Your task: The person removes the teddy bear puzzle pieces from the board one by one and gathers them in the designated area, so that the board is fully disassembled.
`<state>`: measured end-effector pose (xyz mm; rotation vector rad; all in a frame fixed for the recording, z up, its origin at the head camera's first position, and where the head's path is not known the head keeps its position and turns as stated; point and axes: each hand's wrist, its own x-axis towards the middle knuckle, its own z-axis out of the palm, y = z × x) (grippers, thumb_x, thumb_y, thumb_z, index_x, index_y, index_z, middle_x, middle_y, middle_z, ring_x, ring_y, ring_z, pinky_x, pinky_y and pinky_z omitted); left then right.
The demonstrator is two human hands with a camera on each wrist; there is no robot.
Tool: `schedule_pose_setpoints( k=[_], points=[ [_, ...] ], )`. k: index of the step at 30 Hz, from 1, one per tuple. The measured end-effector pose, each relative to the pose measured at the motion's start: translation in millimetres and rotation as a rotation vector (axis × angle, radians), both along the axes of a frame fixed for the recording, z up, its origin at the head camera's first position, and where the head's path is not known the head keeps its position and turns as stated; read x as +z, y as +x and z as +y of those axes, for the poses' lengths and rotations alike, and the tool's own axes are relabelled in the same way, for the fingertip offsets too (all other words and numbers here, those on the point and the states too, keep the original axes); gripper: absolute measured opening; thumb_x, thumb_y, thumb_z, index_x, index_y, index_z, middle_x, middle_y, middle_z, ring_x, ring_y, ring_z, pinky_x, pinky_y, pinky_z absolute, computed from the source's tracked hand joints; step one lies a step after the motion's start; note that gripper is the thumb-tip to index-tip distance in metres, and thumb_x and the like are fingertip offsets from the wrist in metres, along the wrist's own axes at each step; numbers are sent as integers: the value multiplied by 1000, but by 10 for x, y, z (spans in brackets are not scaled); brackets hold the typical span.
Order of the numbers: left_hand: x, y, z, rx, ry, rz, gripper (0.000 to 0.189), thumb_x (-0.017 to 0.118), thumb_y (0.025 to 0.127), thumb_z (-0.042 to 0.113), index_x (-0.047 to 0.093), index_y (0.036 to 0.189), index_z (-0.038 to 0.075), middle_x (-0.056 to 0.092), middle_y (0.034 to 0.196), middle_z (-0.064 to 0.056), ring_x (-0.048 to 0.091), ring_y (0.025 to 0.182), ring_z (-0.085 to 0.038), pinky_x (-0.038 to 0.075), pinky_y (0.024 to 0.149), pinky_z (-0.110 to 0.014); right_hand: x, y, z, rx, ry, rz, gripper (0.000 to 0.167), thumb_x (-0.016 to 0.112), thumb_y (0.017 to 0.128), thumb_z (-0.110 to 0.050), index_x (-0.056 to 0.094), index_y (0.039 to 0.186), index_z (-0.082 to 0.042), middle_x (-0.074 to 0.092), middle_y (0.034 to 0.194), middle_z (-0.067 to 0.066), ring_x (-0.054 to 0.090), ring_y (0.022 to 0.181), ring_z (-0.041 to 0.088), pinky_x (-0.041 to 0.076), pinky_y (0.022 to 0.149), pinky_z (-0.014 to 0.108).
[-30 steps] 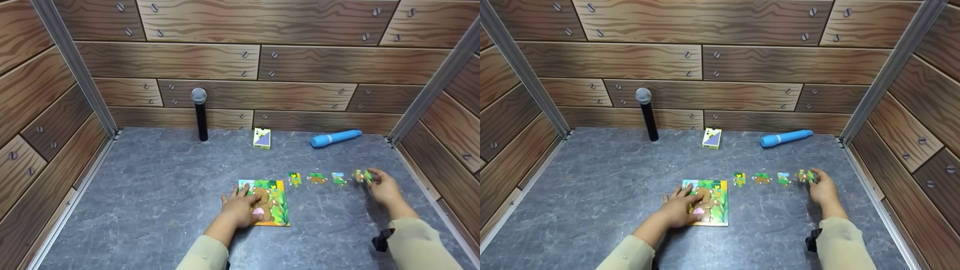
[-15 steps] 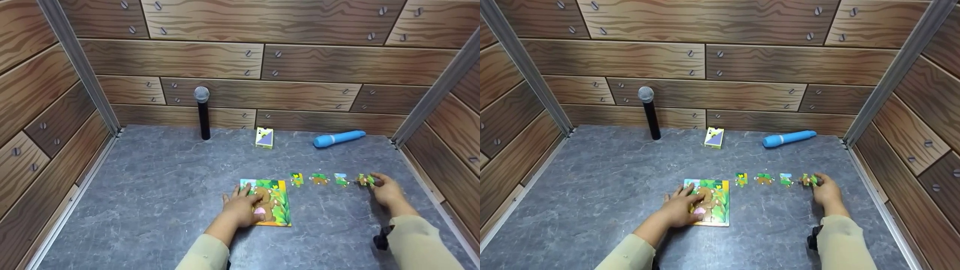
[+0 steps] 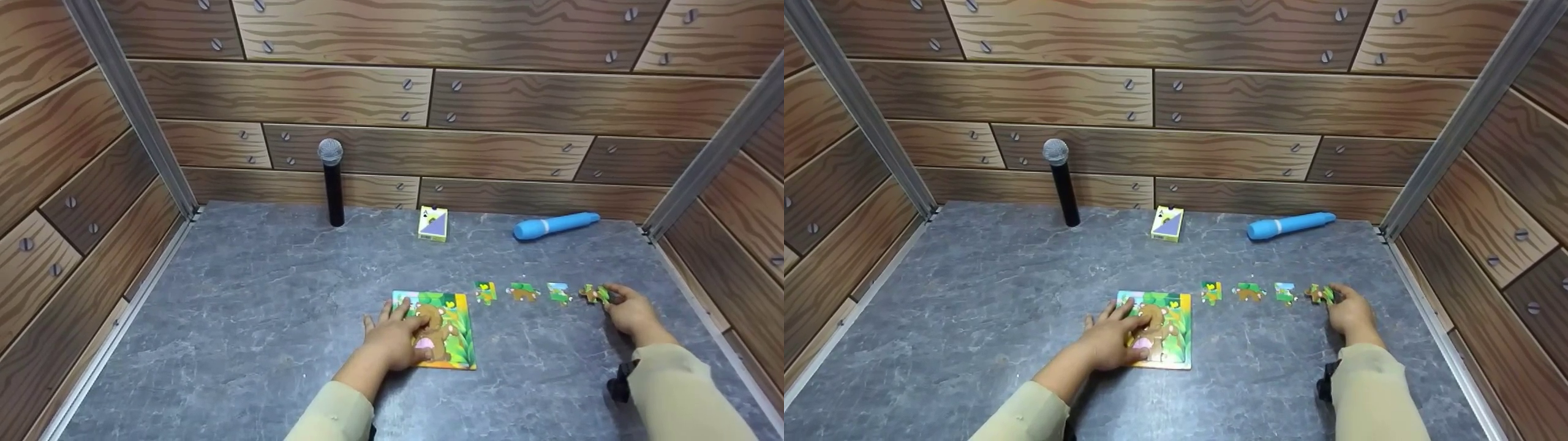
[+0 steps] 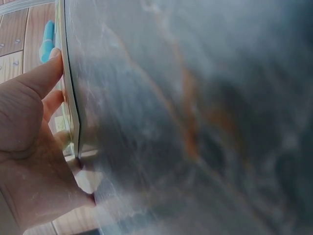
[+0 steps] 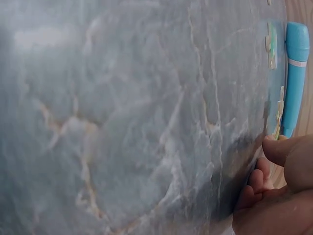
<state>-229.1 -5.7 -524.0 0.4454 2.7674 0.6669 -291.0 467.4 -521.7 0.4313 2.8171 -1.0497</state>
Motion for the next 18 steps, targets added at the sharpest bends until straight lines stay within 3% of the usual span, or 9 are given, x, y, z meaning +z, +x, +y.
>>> schedule_pose_setpoints(
  k=[11,18],
  points=[
    [11,1,9,1,3,-12,69,77,92,54,57,154,32,25,175,-9,14,160,-45,10,118,-81,-51,-37,52,34,37,23,55,54,103,-2,40,155,10,51,132,45,54,115,52,51,87,50],
    [5,-5,-4,1,-3,-8,69,77,92,54,57,154,32,26,174,-8,15,160,-45,11,118,-81,-41,-59,40,42,55,32,58,56,101,-1,38,155,11,48,137,47,49,126,59,48,99,60]
  ],
)
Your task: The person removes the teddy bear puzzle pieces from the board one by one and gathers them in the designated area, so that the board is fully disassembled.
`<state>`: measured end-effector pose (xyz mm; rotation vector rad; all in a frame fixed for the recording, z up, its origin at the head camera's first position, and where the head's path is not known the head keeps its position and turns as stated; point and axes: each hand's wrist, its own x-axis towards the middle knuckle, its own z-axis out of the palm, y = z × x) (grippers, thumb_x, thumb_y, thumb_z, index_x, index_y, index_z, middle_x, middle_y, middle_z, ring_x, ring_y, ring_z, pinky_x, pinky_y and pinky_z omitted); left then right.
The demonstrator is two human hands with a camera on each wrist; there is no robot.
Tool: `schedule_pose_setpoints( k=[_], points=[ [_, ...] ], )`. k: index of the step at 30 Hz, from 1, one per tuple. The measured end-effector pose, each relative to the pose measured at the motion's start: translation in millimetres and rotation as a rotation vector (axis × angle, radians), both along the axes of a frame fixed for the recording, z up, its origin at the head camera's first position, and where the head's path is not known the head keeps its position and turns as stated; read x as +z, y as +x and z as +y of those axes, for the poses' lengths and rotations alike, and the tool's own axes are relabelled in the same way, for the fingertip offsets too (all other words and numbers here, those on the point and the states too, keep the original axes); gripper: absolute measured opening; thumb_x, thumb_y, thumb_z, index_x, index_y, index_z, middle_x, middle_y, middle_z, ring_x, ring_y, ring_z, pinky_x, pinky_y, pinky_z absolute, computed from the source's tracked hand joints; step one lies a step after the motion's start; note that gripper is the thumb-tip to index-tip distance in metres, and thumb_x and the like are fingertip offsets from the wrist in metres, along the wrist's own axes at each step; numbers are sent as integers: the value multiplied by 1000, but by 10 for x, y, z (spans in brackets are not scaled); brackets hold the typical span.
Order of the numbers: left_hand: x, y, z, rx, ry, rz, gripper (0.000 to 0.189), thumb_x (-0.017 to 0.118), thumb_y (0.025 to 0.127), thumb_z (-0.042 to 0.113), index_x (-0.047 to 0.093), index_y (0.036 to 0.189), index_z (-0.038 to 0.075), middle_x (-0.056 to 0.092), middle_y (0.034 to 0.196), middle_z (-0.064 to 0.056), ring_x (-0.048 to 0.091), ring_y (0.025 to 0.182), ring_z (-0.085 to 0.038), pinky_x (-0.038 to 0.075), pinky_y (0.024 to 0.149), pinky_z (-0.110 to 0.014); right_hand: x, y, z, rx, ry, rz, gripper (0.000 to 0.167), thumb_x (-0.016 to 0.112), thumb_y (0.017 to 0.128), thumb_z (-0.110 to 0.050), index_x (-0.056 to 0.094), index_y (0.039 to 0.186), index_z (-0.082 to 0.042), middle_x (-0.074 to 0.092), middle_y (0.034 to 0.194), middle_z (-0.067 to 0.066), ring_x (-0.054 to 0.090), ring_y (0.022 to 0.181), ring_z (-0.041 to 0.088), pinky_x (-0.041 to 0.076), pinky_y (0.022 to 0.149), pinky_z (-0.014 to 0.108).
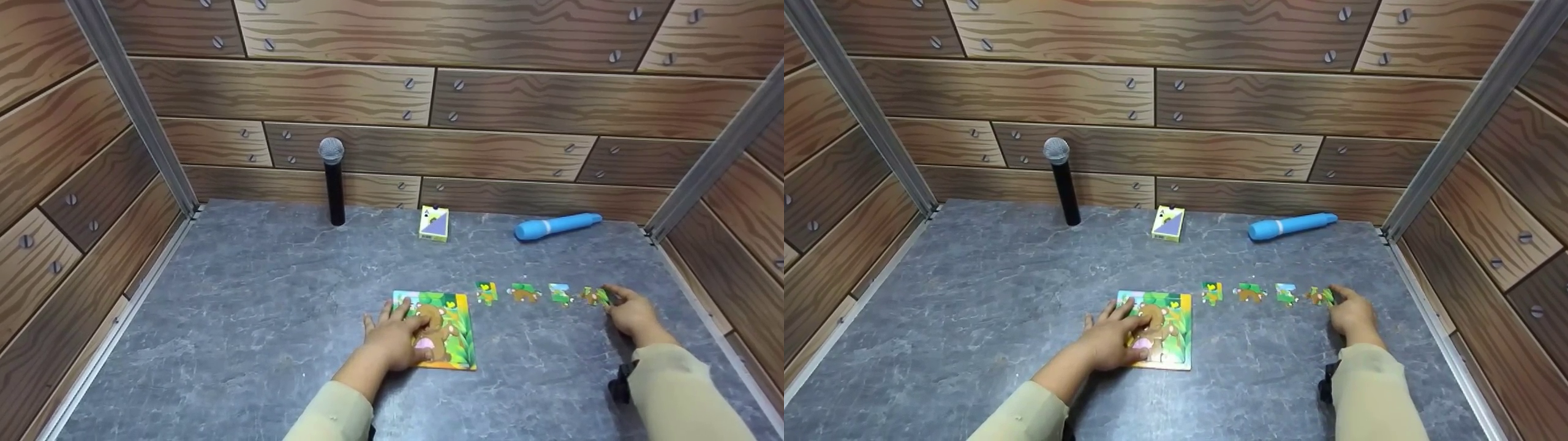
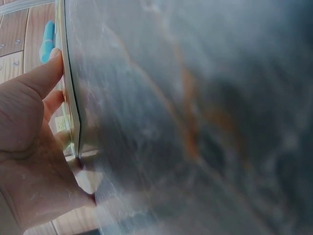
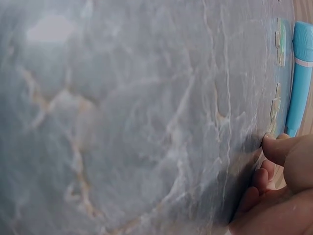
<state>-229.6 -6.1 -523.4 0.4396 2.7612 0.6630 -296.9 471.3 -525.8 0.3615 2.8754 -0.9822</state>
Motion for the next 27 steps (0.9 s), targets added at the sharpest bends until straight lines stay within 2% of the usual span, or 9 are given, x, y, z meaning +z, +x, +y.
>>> schedule_pose_setpoints(
  k=[5,9,15,20,22,27],
  points=[
    [0,-3,8,2,4,8,69,78,92,53,58,154,32,28,174,-9,17,159,-45,12,117,-82,1,-2,-23,-31,-16,-57,62,54,105,-7,29,160,9,31,154,46,32,142,62,36,115,68],
    [-7,1,11,4,9,-1,69,78,92,54,57,154,32,27,174,-8,16,160,-44,10,118,-81,-12,-4,-34,-48,-43,-63,64,53,106,-9,25,161,10,20,161,44,21,147,62,26,120,69],
    [-13,3,2,9,19,-1,69,79,91,53,58,153,32,27,174,-8,16,160,-44,9,118,-81,-23,7,-80,-84,-38,-46,66,50,105,-7,22,162,10,18,162,43,21,148,61,27,120,69],
    [4,11,5,10,33,1,69,79,91,52,58,153,31,26,174,-9,15,159,-45,9,118,-82,-33,47,-108,-102,-6,-7,66,48,104,-7,20,161,13,27,158,44,31,145,60,32,118,68],
    [3,9,3,10,36,3,69,80,91,52,58,153,31,27,174,-9,15,160,-45,8,118,-82,-46,67,-113,-103,-19,19,67,48,104,-7,19,160,15,29,157,44,34,143,59,34,117,67],
    [-4,7,6,11,39,4,69,80,90,51,59,153,30,27,174,-9,16,159,-46,9,118,-82,-60,141,-119,-119,-133,44,72,51,104,-5,13,160,17,24,160,43,29,147,57,30,121,64]
  ],
)
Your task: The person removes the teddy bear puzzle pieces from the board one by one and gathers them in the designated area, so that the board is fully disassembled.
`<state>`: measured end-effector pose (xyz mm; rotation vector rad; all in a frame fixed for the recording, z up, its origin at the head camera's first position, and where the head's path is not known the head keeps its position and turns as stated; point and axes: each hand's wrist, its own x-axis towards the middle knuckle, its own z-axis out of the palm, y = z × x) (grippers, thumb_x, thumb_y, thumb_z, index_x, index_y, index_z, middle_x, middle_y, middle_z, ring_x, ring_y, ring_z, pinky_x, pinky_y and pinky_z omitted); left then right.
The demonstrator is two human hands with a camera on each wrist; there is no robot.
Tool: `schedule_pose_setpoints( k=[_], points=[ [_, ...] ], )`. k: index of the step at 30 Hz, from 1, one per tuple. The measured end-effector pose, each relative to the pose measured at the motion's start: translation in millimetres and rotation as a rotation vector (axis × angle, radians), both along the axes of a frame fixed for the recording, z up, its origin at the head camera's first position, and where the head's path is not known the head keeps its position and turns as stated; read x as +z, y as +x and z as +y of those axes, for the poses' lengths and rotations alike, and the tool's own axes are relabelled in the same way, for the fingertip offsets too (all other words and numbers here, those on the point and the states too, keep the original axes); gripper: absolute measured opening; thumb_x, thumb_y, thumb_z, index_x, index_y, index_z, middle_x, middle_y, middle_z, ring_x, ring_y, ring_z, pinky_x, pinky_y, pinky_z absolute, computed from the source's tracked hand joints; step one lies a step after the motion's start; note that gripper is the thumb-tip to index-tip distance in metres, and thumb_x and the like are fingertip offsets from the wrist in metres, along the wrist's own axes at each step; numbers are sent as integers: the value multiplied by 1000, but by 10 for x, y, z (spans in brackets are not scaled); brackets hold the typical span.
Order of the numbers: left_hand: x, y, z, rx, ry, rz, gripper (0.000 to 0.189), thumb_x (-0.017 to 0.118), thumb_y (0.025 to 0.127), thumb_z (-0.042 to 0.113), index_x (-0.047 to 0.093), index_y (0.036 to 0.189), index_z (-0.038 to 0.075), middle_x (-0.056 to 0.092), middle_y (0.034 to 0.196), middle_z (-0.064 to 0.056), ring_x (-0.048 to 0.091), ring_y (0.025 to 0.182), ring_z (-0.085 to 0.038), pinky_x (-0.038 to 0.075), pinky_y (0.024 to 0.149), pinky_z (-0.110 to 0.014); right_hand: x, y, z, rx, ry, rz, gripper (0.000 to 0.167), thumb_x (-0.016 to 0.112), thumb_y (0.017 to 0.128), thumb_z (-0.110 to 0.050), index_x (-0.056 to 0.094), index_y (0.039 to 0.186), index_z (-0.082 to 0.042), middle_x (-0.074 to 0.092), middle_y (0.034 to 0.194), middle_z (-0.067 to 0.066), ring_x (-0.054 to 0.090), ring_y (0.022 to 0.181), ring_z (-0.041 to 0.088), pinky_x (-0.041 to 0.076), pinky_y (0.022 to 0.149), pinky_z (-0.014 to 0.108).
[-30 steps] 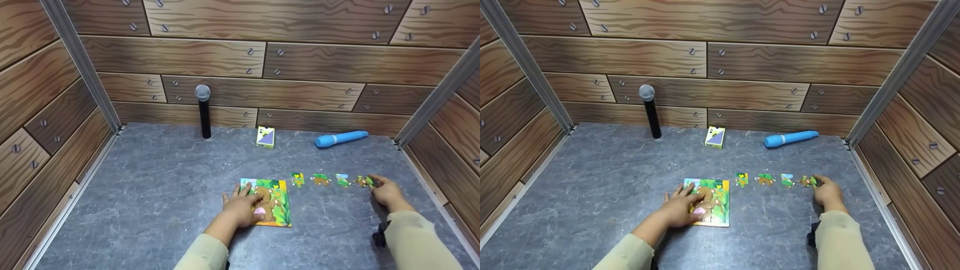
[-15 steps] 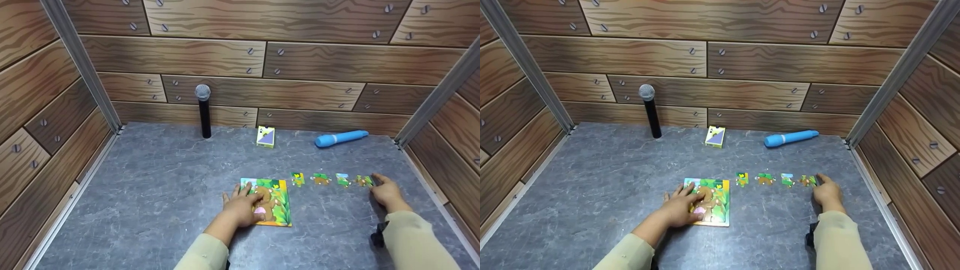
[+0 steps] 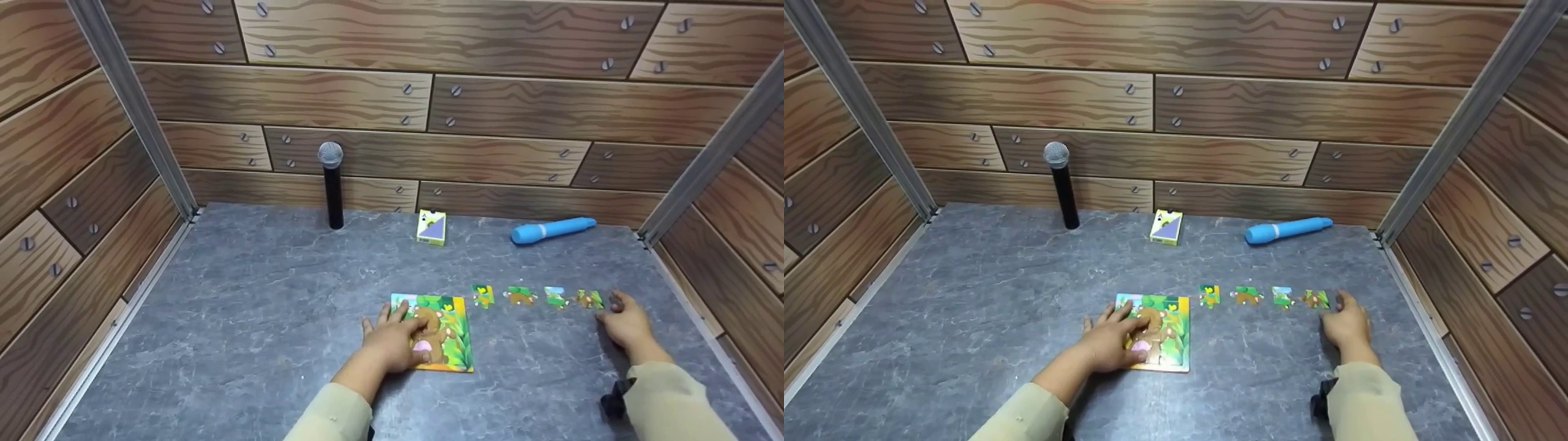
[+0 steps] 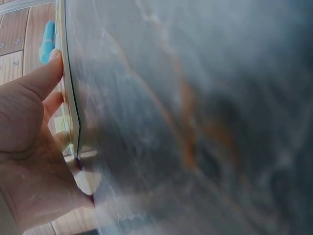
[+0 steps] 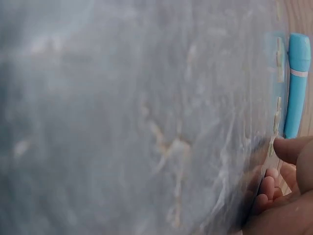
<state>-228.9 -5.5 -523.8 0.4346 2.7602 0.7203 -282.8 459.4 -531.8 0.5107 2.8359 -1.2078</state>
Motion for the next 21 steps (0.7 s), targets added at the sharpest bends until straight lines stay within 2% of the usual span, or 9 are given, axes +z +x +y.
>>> schedule_pose_setpoints(
  k=[4,8,12,16,21],
  points=[
    [-19,-2,1,10,-10,-6,75,81,89,52,54,156,30,28,174,-8,17,159,-44,10,118,-81,-40,73,-60,-32,-40,13,67,51,105,-5,18,159,17,29,157,44,31,146,56,29,122,62],
    [-15,-16,24,26,-1,-14,89,83,87,53,45,162,24,28,174,-7,17,160,-42,10,120,-79,-19,131,-135,-62,-24,43,64,50,104,-8,23,156,19,35,149,46,37,140,58,33,119,62],
    [-13,-21,35,40,5,-13,95,84,86,54,43,163,16,29,173,-7,17,160,-41,10,120,-79,10,176,-264,-72,122,43,65,51,102,-15,31,155,16,40,145,46,42,133,61,38,111,67],
    [-20,-19,28,48,8,-6,96,85,85,53,44,162,14,30,173,-8,18,160,-41,10,120,-78,63,177,-497,-49,297,74,63,56,98,-21,40,150,11,43,142,46,39,129,65,34,105,73],
    [-5,-5,22,57,19,-7,97,86,84,53,44,162,13,30,173,-8,18,160,-42,9,121,-78,211,118,-853,29,295,170,61,60,99,-22,44,149,9,43,139,45,38,128,65,33,102,74]
  ],
)
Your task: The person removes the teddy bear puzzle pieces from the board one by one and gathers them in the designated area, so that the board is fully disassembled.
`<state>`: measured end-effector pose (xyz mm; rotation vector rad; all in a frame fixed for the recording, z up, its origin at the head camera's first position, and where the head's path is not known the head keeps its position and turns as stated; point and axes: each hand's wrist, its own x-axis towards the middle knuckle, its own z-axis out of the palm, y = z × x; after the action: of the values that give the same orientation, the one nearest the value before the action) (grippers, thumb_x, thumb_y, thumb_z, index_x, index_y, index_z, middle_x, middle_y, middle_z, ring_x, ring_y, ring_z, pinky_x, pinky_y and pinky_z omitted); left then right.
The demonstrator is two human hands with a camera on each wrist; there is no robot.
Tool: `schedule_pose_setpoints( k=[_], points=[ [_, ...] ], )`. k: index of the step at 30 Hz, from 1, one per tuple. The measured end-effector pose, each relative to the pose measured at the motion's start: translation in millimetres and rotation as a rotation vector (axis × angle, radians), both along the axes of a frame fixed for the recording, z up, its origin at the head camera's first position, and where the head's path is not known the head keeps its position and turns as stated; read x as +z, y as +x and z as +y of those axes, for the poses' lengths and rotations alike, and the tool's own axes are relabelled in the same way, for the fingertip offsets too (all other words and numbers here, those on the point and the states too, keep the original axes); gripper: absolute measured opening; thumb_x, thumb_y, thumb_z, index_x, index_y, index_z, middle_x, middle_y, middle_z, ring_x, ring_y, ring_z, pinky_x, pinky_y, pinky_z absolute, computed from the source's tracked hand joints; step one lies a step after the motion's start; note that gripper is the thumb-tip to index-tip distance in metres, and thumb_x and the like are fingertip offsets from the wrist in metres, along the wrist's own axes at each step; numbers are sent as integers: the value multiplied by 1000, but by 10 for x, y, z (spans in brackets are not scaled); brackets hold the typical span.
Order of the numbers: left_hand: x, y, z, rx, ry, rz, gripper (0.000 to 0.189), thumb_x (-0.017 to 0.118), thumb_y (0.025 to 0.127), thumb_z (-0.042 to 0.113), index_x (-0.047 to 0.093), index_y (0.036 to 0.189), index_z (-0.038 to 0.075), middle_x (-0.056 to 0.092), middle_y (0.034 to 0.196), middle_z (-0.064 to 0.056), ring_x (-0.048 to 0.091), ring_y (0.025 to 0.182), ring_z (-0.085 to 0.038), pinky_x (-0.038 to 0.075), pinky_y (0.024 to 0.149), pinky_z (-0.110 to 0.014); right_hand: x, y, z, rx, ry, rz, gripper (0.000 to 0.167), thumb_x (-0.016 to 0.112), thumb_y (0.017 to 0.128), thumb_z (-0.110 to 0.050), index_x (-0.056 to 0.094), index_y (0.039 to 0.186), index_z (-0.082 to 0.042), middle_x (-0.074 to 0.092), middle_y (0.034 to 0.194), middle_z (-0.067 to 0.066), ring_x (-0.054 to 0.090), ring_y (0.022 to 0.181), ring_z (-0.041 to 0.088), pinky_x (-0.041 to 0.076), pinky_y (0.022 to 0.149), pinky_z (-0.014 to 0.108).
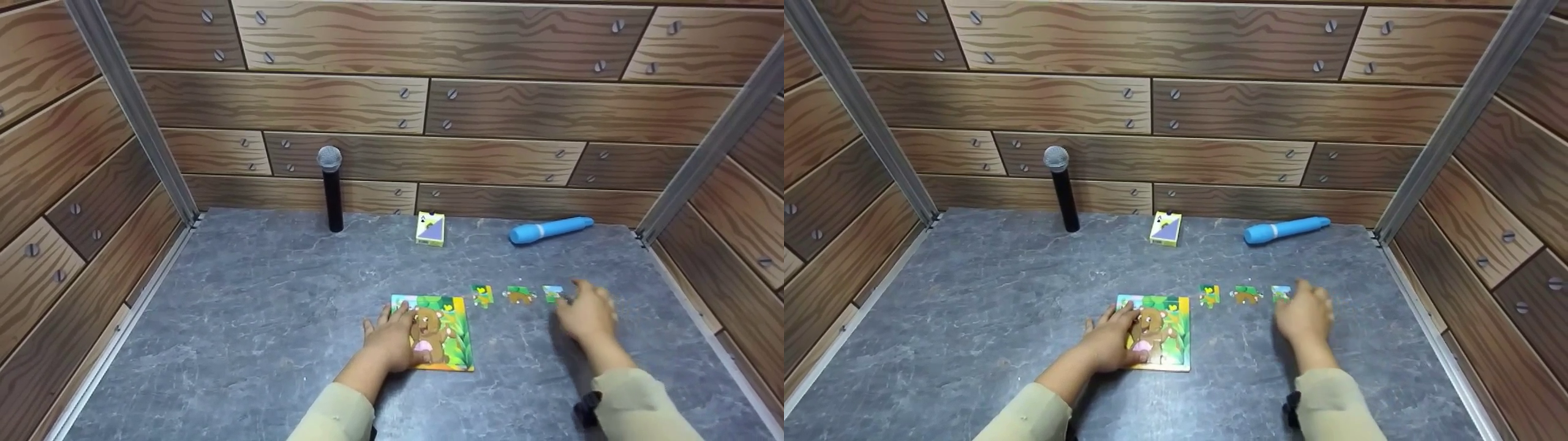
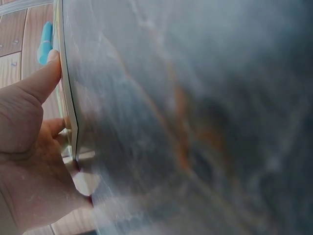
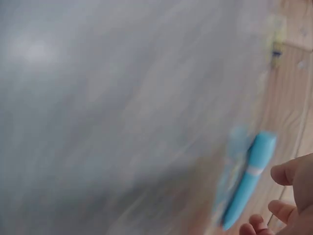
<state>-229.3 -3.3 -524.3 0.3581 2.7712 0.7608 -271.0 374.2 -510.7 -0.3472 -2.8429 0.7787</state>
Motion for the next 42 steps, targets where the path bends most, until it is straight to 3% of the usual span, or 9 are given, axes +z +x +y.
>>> schedule_pose_setpoints(
  k=[11,16,19,28,36,42],
  points=[
    [-2,-2,-4,10,17,2,92,87,83,51,49,155,9,29,173,-9,18,160,-41,7,122,-76,292,64,-753,383,112,87,60,71,97,-17,51,148,8,61,127,32,57,118,52,49,96,68],
    [-13,-10,-11,15,27,-5,86,87,83,52,52,151,12,27,174,-8,17,160,-40,6,122,-75,283,161,-1110,511,184,62,59,78,94,-19,58,142,8,67,120,24,65,110,43,55,94,62],
    [-4,-6,-18,16,29,-3,84,87,83,51,53,149,12,28,174,-9,17,160,-40,6,122,-75,250,207,-1317,566,146,18,62,81,92,-18,57,143,8,69,117,22,67,107,40,55,95,60],
    [28,16,-14,9,10,20,87,88,81,52,54,149,10,31,172,-11,20,159,-42,10,121,-77,97,238,-1697,563,-55,-141,70,88,86,-14,55,143,12,69,100,13,66,93,29,57,91,54],
    [24,-3,-14,8,-6,24,88,87,81,56,56,150,12,31,172,-9,21,159,-41,10,121,-77,-22,233,-1847,562,-29,-176,50,89,83,-13,72,125,6,71,94,8,65,89,23,57,88,51],
    [9,-12,-43,-6,-13,33,78,86,84,55,60,145,14,34,171,-9,23,159,-41,14,121,-77,-73,247,-1891,542,-47,-159,48,93,79,-11,75,121,3,70,89,3,61,82,18,57,82,47]
  ],
)
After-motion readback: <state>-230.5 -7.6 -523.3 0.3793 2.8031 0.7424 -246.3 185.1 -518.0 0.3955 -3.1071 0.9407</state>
